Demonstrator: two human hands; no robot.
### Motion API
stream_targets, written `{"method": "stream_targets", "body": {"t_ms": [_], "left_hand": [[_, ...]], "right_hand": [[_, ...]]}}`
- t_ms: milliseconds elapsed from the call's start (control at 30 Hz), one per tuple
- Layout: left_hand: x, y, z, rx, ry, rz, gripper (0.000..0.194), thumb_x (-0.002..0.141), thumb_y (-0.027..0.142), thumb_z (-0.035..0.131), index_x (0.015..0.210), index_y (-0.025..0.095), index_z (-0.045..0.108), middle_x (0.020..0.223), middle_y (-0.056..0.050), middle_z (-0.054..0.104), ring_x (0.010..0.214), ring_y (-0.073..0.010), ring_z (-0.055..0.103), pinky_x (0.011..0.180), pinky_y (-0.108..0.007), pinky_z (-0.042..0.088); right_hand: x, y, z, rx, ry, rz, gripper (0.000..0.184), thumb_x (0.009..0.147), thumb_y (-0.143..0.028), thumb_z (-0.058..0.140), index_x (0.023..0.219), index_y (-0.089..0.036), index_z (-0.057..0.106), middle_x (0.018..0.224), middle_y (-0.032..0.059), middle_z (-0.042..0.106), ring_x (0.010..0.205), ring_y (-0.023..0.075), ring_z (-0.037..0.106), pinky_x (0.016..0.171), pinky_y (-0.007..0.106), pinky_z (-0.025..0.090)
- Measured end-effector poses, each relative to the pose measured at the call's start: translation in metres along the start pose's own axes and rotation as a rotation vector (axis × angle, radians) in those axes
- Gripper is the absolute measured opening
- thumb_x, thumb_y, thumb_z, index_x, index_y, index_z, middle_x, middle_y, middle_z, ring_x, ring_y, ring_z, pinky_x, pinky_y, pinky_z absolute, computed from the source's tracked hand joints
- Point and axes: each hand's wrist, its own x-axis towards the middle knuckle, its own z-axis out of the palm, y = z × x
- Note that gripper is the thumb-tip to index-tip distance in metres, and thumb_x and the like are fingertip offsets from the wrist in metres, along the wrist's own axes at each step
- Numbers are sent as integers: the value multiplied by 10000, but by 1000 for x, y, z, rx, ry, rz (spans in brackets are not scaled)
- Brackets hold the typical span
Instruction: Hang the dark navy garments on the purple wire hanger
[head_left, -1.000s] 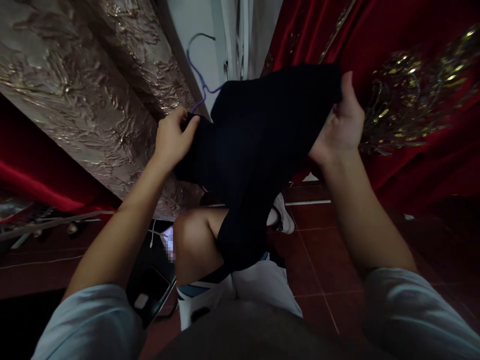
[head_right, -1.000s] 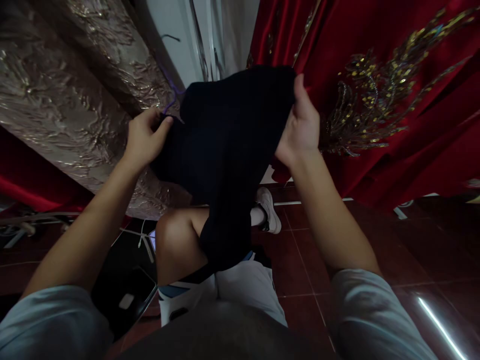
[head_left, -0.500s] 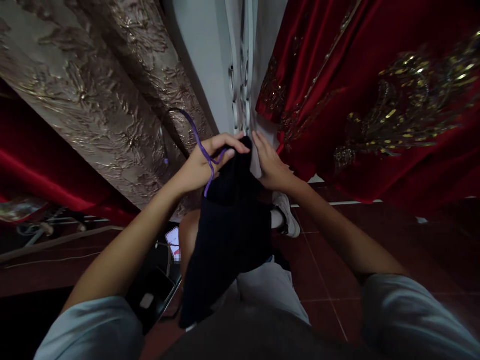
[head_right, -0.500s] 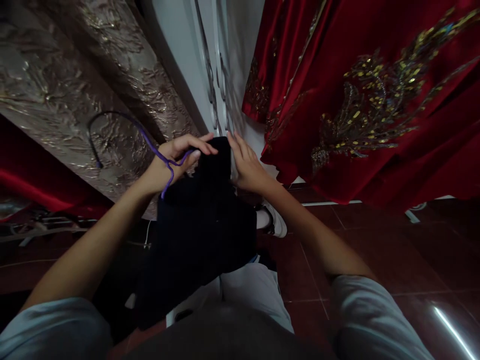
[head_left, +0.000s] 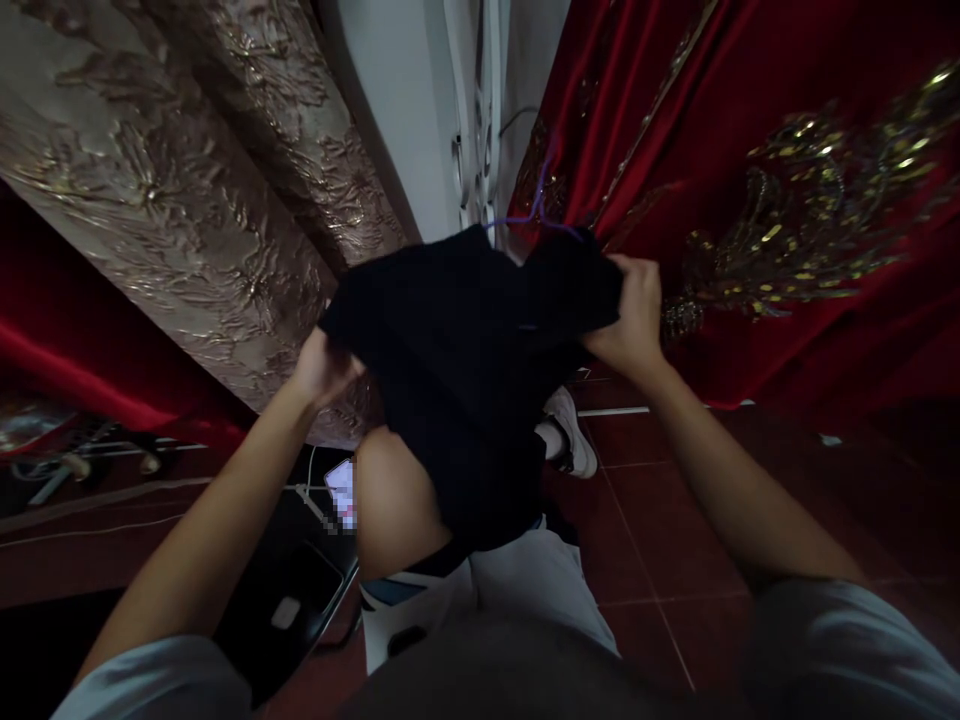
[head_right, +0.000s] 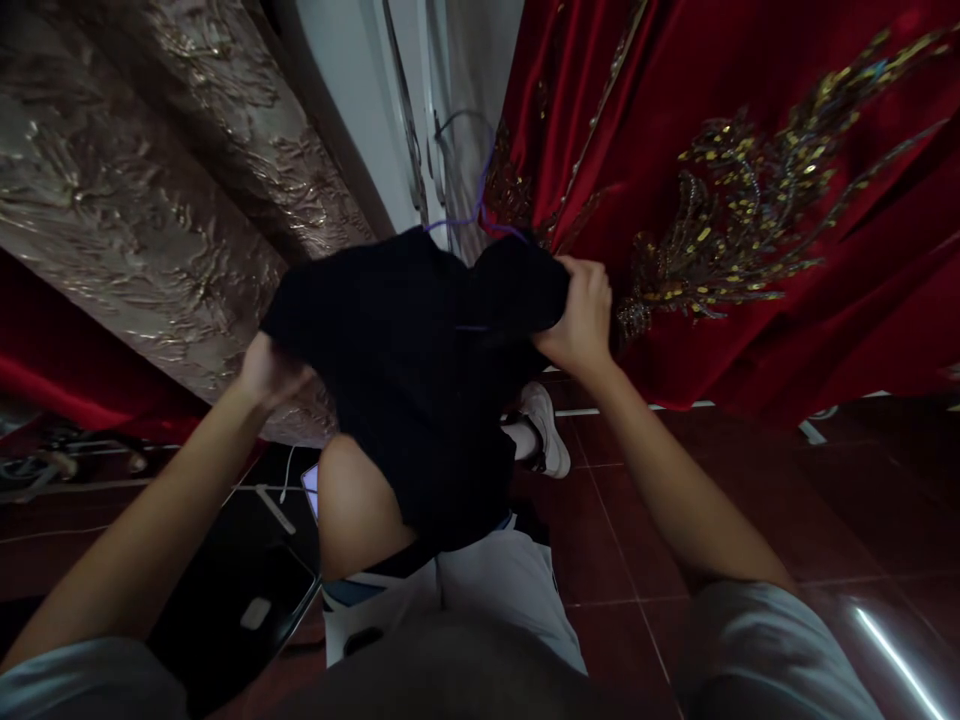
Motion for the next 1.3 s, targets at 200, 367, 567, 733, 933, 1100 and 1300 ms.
{"method": "stream_targets", "body": {"t_ms": [200, 367, 567, 733, 933, 1100, 1300], "left_hand": [[-25, -23, 26, -139, 29, -169, 705, 741, 814, 703, 1066, 190, 749, 1094, -138, 777, 1236, -385, 666, 1046, -502, 584], [-36, -25, 53, -47, 112, -55, 590, 758, 439, 888, 1257, 201, 681, 1367, -120, 676, 1343, -359, 598, 1178, -472, 488], [-42, -44, 48, -13, 245, -3, 642, 782, 386, 856, 1341, 192, 606, 1405, -146, 645, 1378, -331, 570, 1224, -484, 413], [-63, -53, 58, -108, 316, -97, 510, 800, 362, 816, 1260, 208, 658, 1392, -114, 666, 1375, -314, 579, 1228, -463, 425], [-94, -45, 85, -192, 411, -250, 462, 848, 371, 739, 1294, 280, 657, 1354, -43, 701, 1347, -313, 607, 1203, -489, 469], [-110, -39, 97, -131, 404, -245, 468, 886, 424, 724, 1336, 336, 632, 1366, -13, 691, 1362, -316, 594, 1190, -500, 481], [-124, -46, 112, -144, 553, -152, 427, 917, 405, 718, 1318, 319, 600, 1444, -34, 619, 1395, -268, 554, 1238, -434, 410]], "right_hand": [[34, -21, -25, -103, -28, 28, 731, 738, -453, 779, 1368, -235, 480, 1329, 183, 490, 1246, 425, 490, 1062, 648, 402], [48, -47, -39, -141, -87, -12, 696, 790, -434, 759, 1395, -222, 485, 1337, 207, 500, 1226, 423, 492, 1059, 624, 403], [56, -51, -64, -195, -196, -166, 762, 736, -382, 744, 1432, -182, 509, 1353, 184, 537, 1224, 410, 505, 1032, 627, 434], [35, -52, -64, -88, -203, -269, 939, 632, -322, 767, 1509, -240, 443, 1473, 153, 478, 1338, 442, 426, 1119, 670, 366], [-31, -101, 21, 279, 68, 127, 310, 848, -406, 648, 1079, -244, 521, 1136, 115, 577, 1129, 311, 560, 1012, 532, 468], [-92, -121, 86, 605, -110, 573, 197, 802, -271, 612, 875, -245, 431, 800, -12, 480, 700, 160, 492, 686, 314, 449], [-148, -122, 71, 680, -299, 906, 172, 792, -336, 619, 786, -226, 486, 713, -30, 509, 669, 148, 496, 657, 284, 397]]}}
